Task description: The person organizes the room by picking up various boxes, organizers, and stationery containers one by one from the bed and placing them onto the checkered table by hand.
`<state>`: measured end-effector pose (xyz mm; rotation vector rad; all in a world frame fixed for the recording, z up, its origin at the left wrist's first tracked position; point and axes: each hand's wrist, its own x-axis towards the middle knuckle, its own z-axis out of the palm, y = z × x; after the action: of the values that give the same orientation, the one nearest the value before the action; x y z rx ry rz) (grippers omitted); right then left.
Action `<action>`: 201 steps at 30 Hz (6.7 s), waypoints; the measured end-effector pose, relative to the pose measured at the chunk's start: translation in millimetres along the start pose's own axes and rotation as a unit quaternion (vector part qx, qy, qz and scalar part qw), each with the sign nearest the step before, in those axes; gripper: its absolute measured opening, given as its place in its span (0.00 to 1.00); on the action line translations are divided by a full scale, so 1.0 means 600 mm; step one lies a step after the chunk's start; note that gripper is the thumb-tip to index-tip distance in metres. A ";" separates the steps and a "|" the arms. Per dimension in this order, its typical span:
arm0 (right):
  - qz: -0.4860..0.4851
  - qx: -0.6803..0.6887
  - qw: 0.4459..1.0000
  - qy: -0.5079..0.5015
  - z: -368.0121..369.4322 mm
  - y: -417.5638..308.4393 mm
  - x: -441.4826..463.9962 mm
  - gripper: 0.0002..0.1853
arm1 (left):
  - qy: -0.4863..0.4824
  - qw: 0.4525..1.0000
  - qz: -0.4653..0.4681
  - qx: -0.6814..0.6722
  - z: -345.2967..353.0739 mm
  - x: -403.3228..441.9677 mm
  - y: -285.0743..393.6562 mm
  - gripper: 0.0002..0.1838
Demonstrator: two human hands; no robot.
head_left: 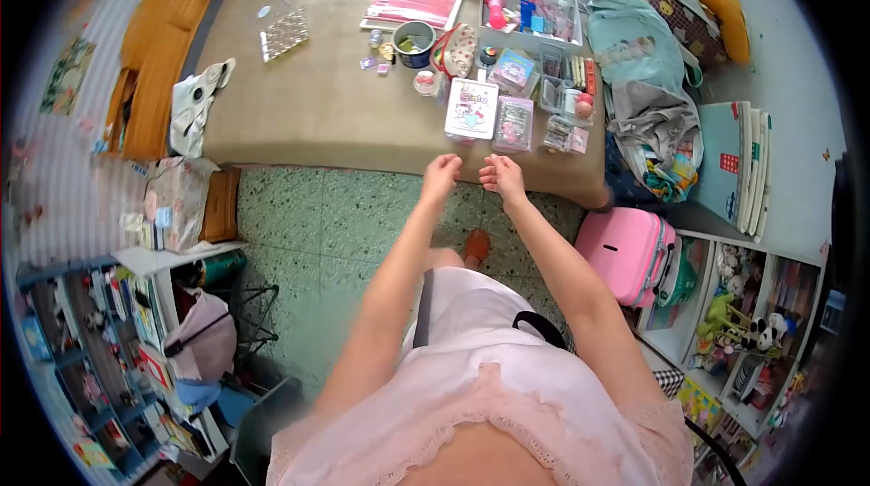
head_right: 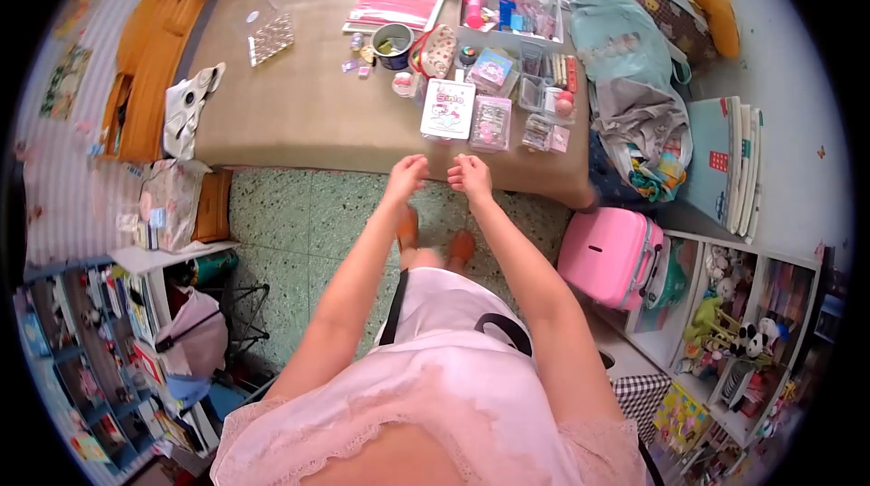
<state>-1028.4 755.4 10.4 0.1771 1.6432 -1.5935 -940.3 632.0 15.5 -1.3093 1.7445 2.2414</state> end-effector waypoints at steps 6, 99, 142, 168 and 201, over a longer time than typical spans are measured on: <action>0.052 0.029 0.995 0.086 -0.011 0.024 0.113 0.13 | 0.018 0.995 -0.025 0.092 -0.017 0.211 -0.006 0.30; -0.118 0.057 0.982 0.134 0.096 0.048 0.126 0.10 | 0.091 0.982 0.030 0.164 -0.128 0.347 -0.015 0.14; -0.254 0.394 0.571 0.674 -0.561 0.441 -1.254 0.13 | -0.707 0.663 -0.064 0.236 0.769 -0.954 -0.390 0.13; -0.225 0.374 0.662 0.610 -1.219 0.789 -1.539 0.14 | -0.612 0.741 -0.096 0.258 1.157 -1.269 -0.718 0.15; -0.332 0.001 0.779 0.532 -1.170 0.551 -1.442 0.12 | -0.592 0.787 -0.020 0.170 1.141 -1.272 -0.655 0.10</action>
<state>-574.4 1808.6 199.8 0.6528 2.7953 -2.2087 -662.7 1680.7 186.5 0.2125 1.3734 1.7962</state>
